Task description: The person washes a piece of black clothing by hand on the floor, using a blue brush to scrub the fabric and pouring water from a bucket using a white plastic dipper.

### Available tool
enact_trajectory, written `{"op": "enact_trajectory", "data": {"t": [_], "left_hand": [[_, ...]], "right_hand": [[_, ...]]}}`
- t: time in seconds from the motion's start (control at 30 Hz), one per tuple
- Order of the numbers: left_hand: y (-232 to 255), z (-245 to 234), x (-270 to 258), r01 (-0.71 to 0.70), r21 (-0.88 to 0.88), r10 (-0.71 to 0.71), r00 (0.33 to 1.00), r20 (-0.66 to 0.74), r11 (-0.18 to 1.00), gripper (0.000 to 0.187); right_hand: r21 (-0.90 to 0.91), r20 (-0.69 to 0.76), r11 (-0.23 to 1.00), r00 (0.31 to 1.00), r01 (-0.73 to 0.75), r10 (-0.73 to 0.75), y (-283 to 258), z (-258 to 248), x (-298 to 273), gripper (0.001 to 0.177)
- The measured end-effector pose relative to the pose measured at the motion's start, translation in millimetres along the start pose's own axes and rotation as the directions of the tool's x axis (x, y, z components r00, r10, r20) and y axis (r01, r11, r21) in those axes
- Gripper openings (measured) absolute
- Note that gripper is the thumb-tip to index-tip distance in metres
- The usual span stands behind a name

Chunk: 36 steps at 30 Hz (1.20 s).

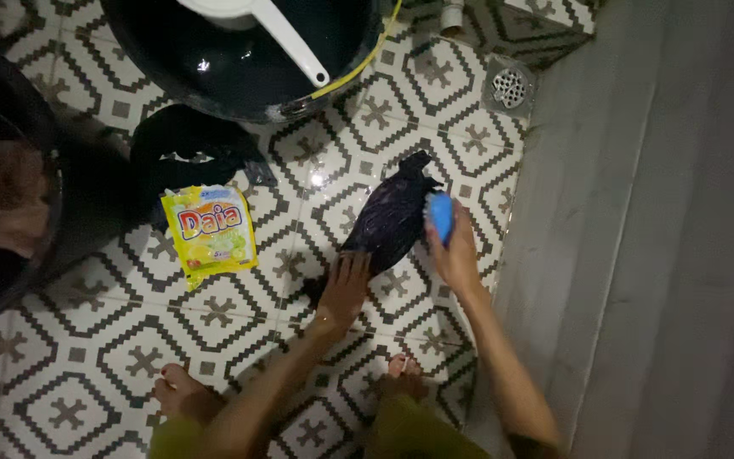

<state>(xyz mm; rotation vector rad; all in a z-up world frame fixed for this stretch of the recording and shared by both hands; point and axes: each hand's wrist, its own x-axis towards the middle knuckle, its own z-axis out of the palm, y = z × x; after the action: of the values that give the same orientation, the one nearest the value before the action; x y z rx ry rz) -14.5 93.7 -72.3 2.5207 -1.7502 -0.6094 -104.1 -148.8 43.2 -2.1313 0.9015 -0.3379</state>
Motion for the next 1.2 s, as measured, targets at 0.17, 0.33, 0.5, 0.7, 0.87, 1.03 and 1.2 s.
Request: {"op": "enact_trajectory", "data": {"t": [0.17,0.33,0.5,0.7,0.87,1.03,1.2], "left_hand": [[-3.0,52.4,0.5,0.195,-0.444,-0.089,0.965,0.248,0.874,0.055],[5.0,50.5,-8.0,-0.064,-0.200,-0.035,0.889,-0.456,0.978,0.068],[6.1,36.7,-7.5,0.077,0.209,0.026,0.893,-0.450,0.975,0.065],[14.9,40.3,-3.8,0.064,0.181,0.019,0.905,-0.425,0.981,0.068],[7.5,28.6,-5.8,0.016,0.026,-0.005,0.936,-0.352,1.000,0.067],[11.2,32.1,-11.1,-0.035,-0.131,-0.020,0.919,-0.394,0.991,0.070],[17.1,36.1,4.7,0.037,0.219,0.006,0.982,-0.190,0.975,0.072]], "right_hand": [[-0.332,0.440,0.860,0.870,0.387,-0.222,4.5,99.9,-30.3,0.061],[-0.551,0.260,0.797,0.959,0.247,-0.117,19.2,67.0,65.6,0.058],[-0.419,0.113,0.890,0.983,0.181,-0.147,-0.6,81.8,30.5,0.058],[-0.563,0.136,0.825,0.990,0.040,0.045,63.5,79.2,90.2,0.055],[-0.480,-0.080,0.864,0.973,0.153,-0.216,64.5,60.3,117.4,0.062],[-0.570,0.247,0.799,0.967,0.194,-0.058,66.3,88.3,55.4,0.057],[-0.575,0.080,0.809,0.992,0.123,-0.094,20.8,57.3,94.6,0.061]]}}
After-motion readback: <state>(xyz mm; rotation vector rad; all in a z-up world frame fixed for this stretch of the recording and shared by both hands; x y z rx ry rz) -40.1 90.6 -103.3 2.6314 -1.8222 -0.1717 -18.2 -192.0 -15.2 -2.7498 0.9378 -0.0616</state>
